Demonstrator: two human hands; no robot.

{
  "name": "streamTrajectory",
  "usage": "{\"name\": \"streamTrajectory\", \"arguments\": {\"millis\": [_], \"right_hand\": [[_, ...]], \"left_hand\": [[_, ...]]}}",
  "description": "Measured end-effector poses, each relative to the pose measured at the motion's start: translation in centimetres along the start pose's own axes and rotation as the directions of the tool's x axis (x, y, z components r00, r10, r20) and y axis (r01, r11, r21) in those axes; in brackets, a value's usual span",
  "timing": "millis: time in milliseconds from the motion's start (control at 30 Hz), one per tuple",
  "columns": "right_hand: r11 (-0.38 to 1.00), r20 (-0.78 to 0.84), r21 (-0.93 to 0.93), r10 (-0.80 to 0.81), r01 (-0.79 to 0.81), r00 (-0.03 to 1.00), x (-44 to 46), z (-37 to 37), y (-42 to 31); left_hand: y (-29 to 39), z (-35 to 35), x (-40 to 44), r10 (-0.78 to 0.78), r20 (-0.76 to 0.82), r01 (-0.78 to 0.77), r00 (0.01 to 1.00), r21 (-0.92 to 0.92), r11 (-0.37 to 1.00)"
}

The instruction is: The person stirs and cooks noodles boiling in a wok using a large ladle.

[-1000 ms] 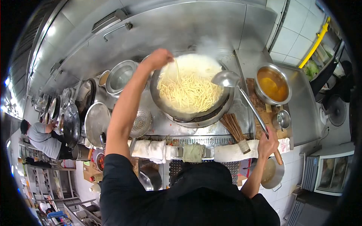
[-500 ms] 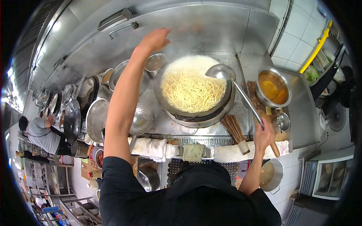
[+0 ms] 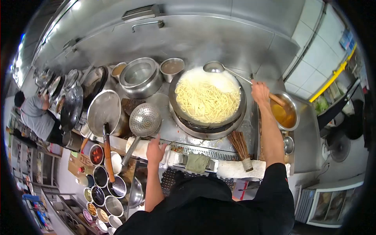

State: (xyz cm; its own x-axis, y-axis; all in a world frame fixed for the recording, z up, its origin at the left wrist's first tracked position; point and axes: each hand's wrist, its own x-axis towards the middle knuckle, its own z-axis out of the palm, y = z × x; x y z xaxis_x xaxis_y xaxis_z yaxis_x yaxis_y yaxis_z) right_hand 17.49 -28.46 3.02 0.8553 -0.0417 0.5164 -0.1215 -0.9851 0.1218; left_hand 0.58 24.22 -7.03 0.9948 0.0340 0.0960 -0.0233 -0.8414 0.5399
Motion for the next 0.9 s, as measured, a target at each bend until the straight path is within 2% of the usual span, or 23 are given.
{"name": "streamTrajectory", "arguments": {"millis": [33, 67, 133, 200, 267, 333, 467, 533, 567, 633, 733, 767, 833, 900], "right_hand": [[1.0, 0.111, -0.005, 0.004, -0.003, 0.994, 0.6, 0.3, -0.5], [1.0, 0.111, -0.005, -0.022, 0.023, 0.994, 1.2, 0.0, -1.2], [0.999, 0.384, 0.011, 0.029, -0.036, 0.923, 1.9, -0.9, -2.5], [0.997, 0.449, 0.054, 0.018, -0.047, 0.893, 2.1, -2.1, -3.5], [0.993, 0.511, 0.09, 0.021, -0.077, 0.86, 2.3, -2.4, -3.6], [0.978, 0.658, 0.189, -0.06, -0.088, 0.75, 3.4, -1.5, -2.3], [0.95, 0.702, 0.292, -0.136, -0.109, 0.699, 4.1, -2.4, -0.8], [0.94, 0.767, 0.317, -0.174, -0.129, 0.618, 4.8, -4.1, -0.3], [0.939, 0.768, 0.32, -0.181, -0.123, 0.615, 5.0, -4.3, 0.3], [0.92, 0.604, 0.385, -0.312, 0.074, 0.734, 5.2, -4.5, 1.4], [0.958, 0.673, 0.267, -0.265, 0.108, 0.69, 6.4, -9.3, -0.1], [0.959, 0.677, 0.242, -0.274, 0.145, 0.683, 6.7, -10.2, -0.1], [0.916, 0.443, 0.279, -0.389, 0.288, 0.808, 6.1, -10.8, 0.7], [0.898, 0.433, 0.264, -0.436, 0.352, 0.789, 6.6, -11.5, 1.4]], "left_hand": [[-1.6, 2.2, -1.8, 0.012, -0.008, -0.011, 1.0, 0.051, 0.999], [-2.5, 3.7, -3.2, 0.023, -0.017, -0.021, 1.0, 0.104, 0.994], [-3.5, 5.6, -5.1, -0.003, 0.001, 0.003, 1.0, 0.129, 0.992], [-4.4, 7.0, -6.0, -0.014, 0.029, 0.009, 0.999, 0.161, 0.987], [-5.0, 8.0, -6.2, 0.019, -0.014, -0.016, 1.0, 0.192, 0.981], [-4.9, 7.9, -6.0, -0.038, 0.004, 0.036, 0.999, 0.208, 0.978], [-5.7, 8.5, -5.7, -0.059, -0.05, 0.07, 0.997, 0.247, 0.966], [-6.0, 8.9, -5.8, -0.06, -0.053, 0.071, 0.997, 0.243, 0.967], [-6.1, 9.0, -5.8, -0.054, -0.054, 0.066, 0.997, 0.24, 0.968], [-6.0, 9.0, -5.7, -0.063, -0.061, 0.076, 0.996, 0.242, 0.967], [-5.5, 8.6, -5.5, -0.125, -0.047, 0.133, 0.991, 0.249, 0.959], [-5.6, 8.6, -5.5, -0.097, -0.049, 0.106, 0.994, 0.245, 0.964], [-5.8, 9.1, -5.6, -0.078, -0.075, 0.093, 0.994, 0.231, 0.968], [-7.1, 10.5, -5.4, -0.086, -0.025, 0.09, 0.996, 0.288, 0.953]]}}
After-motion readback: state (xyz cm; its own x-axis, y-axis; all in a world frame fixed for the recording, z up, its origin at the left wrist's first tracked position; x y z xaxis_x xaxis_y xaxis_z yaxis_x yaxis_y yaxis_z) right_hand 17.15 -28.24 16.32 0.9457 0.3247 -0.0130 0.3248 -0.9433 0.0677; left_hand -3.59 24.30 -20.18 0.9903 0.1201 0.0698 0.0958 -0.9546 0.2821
